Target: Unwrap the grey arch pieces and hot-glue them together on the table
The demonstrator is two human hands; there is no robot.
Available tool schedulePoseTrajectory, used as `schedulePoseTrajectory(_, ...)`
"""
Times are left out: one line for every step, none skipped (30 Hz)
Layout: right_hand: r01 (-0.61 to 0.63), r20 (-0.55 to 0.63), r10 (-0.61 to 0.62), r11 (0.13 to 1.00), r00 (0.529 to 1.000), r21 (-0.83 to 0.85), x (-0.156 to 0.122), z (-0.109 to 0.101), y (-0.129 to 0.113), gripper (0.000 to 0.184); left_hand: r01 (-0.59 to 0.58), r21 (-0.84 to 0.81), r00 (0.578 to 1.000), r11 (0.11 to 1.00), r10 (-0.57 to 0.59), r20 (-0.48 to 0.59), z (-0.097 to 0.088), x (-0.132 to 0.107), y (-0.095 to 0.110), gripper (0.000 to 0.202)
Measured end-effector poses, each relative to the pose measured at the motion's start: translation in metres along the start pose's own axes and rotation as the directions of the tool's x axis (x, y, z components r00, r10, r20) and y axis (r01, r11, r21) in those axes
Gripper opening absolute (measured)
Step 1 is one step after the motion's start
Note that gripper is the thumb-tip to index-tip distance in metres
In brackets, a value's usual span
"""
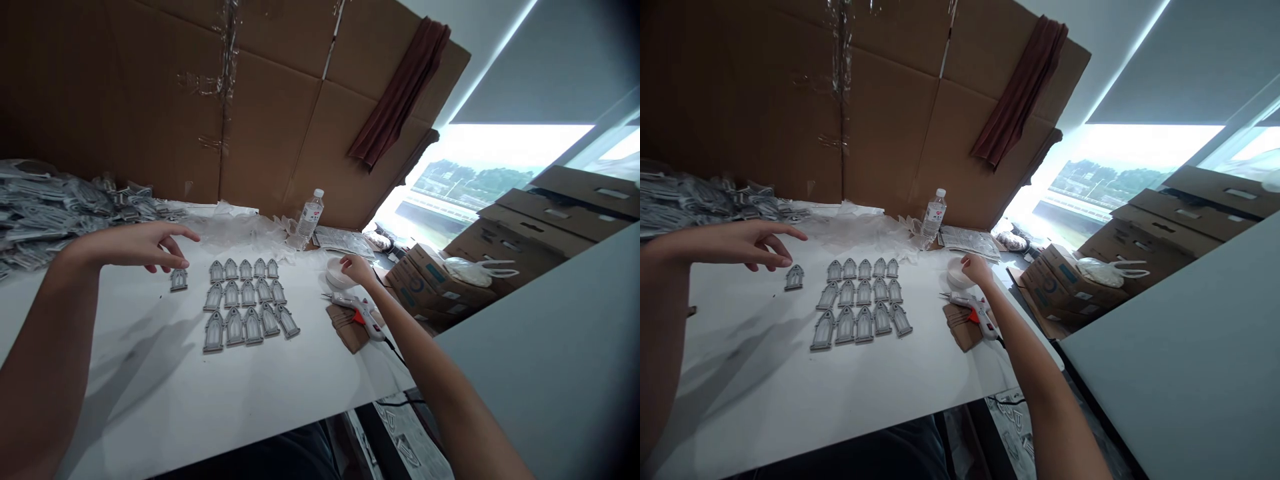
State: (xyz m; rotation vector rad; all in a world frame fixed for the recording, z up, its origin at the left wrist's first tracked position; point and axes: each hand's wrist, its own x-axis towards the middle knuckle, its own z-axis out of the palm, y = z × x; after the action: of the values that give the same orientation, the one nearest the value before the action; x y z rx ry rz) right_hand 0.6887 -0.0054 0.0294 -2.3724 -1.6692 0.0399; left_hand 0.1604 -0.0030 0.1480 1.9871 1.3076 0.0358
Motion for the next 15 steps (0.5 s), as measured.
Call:
schedulePoseTrajectory(-0.006, 0.004, 0.006, 1.000, 1.000, 0.015, 0.000, -0.001, 0.000, 0.029, -0.003, 0.002, 1.000, 1.000, 0.003, 0.007, 0.000, -0.001, 0.000, 0.077)
schedulePoseTrajectory(-0.015, 0.009, 0.015, 0.999, 1.000, 0.029, 0.000, -0.002, -0.001, 0.025, -0.004, 0.004, 1.000, 1.000, 0.004, 0.010, 0.000, -0.001, 0.000, 0.077)
schedulePoseTrajectory(-0.028, 0.014, 0.027, 0.999, 1.000, 0.043, -0.001, -0.003, -0.001, 0.021, -0.004, 0.007, 1.000, 1.000, 0.003, 0.010, 0.000, -0.001, 0.000, 0.078)
schedulePoseTrajectory(-0.042, 0.016, 0.041, 0.998, 0.999, 0.056, -0.002, -0.005, -0.002, 0.016, -0.003, 0.009, 1.000, 1.000, 0.003, 0.007, -0.001, -0.002, 0.000, 0.079)
schedulePoseTrajectory(-0.055, 0.012, 0.054, 0.996, 0.998, 0.071, -0.003, -0.008, -0.004, 0.013, -0.004, 0.011, 1.000, 1.000, 0.004, 0.004, -0.001, -0.002, 0.000, 0.080)
schedulePoseTrajectory(-0.065, -0.003, 0.065, 0.994, 0.998, 0.089, -0.005, -0.011, -0.007, 0.011, -0.004, 0.011, 1.000, 1.000, 0.004, 0.001, -0.001, -0.002, -0.001, 0.080)
schedulePoseTrajectory(-0.070, -0.028, 0.073, 0.991, 0.997, 0.110, -0.007, -0.014, -0.011, 0.012, -0.004, 0.009, 1.000, 1.000, 0.004, 0.001, -0.002, -0.002, -0.002, 0.080)
schedulePoseTrajectory(-0.065, -0.060, 0.074, 0.988, 0.995, 0.138, -0.009, -0.018, -0.018, 0.015, -0.003, 0.008, 1.000, 1.000, 0.003, 0.002, -0.002, -0.003, -0.002, 0.080)
schedulePoseTrajectory(-0.050, -0.093, 0.067, 0.984, 0.993, 0.172, -0.012, -0.021, -0.027, 0.018, 0.000, 0.005, 1.000, 1.000, 0.000, 0.003, -0.003, -0.003, -0.003, 0.079)
schedulePoseTrajectory(-0.023, -0.116, 0.049, 0.977, 0.992, 0.213, -0.015, -0.024, -0.039, 0.023, 0.005, 0.003, 1.000, 1.000, -0.005, 0.002, -0.004, -0.004, -0.003, 0.078)
schedulePoseTrajectory(0.016, -0.123, 0.017, 0.965, 0.992, 0.260, -0.018, -0.026, -0.053, 0.027, 0.012, -0.001, 1.000, 1.000, -0.012, 0.001, -0.005, -0.005, -0.003, 0.077)
schedulePoseTrajectory(0.060, -0.110, -0.027, 0.948, 0.994, 0.313, -0.022, -0.026, -0.071, 0.030, 0.021, -0.005, 1.000, 1.000, -0.021, -0.003, -0.006, -0.006, -0.004, 0.077)
schedulePoseTrajectory(0.106, -0.077, -0.083, 0.924, 0.994, 0.368, -0.026, -0.025, -0.091, 0.032, 0.026, -0.011, 1.000, 1.000, -0.026, -0.010, -0.006, -0.007, -0.004, 0.076)
schedulePoseTrajectory(0.145, -0.034, -0.144, 0.894, 0.989, 0.425, -0.031, -0.022, -0.114, 0.033, 0.029, -0.018, 0.999, 0.999, -0.029, -0.018, -0.007, -0.008, -0.005, 0.076)
schedulePoseTrajectory(0.173, 0.021, -0.208, 0.861, 0.978, 0.478, -0.037, -0.017, -0.137, 0.033, 0.032, -0.023, 0.999, 0.999, -0.032, -0.029, -0.008, -0.009, -0.005, 0.075)
